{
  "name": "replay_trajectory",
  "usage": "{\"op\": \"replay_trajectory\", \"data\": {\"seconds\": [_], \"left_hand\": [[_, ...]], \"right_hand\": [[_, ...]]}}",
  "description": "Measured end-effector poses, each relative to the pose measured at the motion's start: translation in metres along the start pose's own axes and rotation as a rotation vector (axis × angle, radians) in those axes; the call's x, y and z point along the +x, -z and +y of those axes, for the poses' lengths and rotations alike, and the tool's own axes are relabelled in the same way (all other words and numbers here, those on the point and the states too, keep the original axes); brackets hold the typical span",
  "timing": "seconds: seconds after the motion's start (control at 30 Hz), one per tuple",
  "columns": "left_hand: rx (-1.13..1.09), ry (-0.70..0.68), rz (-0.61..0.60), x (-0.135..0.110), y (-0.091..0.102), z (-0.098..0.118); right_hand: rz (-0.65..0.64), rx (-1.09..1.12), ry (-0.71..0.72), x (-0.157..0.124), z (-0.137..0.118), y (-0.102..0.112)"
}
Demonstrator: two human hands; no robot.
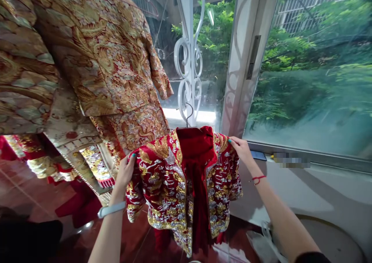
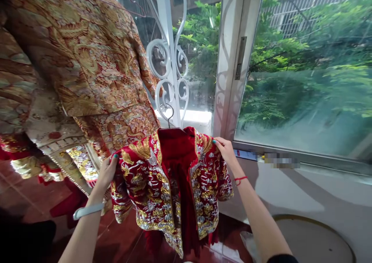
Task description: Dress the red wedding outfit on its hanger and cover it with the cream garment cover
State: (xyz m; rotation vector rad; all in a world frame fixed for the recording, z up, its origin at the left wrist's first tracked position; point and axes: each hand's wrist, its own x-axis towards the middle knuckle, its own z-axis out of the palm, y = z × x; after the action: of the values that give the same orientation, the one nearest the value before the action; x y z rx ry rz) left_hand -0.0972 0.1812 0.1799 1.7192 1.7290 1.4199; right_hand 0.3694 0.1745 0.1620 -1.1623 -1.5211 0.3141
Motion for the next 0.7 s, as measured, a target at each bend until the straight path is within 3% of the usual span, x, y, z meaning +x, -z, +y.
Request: {"op": "replay_trajectory", "data": {"seconds": [0.13,0.23,0.37,0.4,0.5,0.53,0.57,0.6,0.63,0.7], "left_hand": [[-0.026,0.0,0.086,-0.002,-0.003,-0.013],[-0.051,0.02,0.151,-0.005,-0.017,-0.024],[-0.077,-0.005,0.17,-0.024,-0.03,-0.026],[-0.07,-0.038,0.246,-0.034,-0.033,-0.025],[0.063,-0.199,0.545,-0.082,-0.053,-0.02],[0.141,-0.264,0.553,-0.1,-0.066,-0.019],[0.209,-0.335,0.489,-0.117,-0.081,-0.018],[0.268,-0.376,0.434,-0.131,-0.097,-0.017],[0.324,-0.377,0.406,-0.142,-0.113,-0.016],[0.404,-0.322,0.354,-0.152,-0.138,-0.014]], "right_hand": [[0.051,0.002,0.027,0.004,-0.005,-0.001],[0.145,0.023,0.059,-0.009,-0.012,-0.01],[0.136,-0.111,0.12,-0.035,-0.021,-0.007],[0.187,-0.178,0.141,-0.045,-0.024,-0.004],[0.498,-0.324,0.167,-0.09,-0.036,-0.015],[0.557,-0.34,0.159,-0.108,-0.039,-0.026],[0.499,-0.358,0.125,-0.125,-0.04,-0.041],[0.353,-0.4,0.071,-0.14,-0.04,-0.059],[0.246,-0.474,0.026,-0.153,-0.039,-0.077],[0.171,-0.623,-0.064,-0.165,-0.033,-0.108]]}}
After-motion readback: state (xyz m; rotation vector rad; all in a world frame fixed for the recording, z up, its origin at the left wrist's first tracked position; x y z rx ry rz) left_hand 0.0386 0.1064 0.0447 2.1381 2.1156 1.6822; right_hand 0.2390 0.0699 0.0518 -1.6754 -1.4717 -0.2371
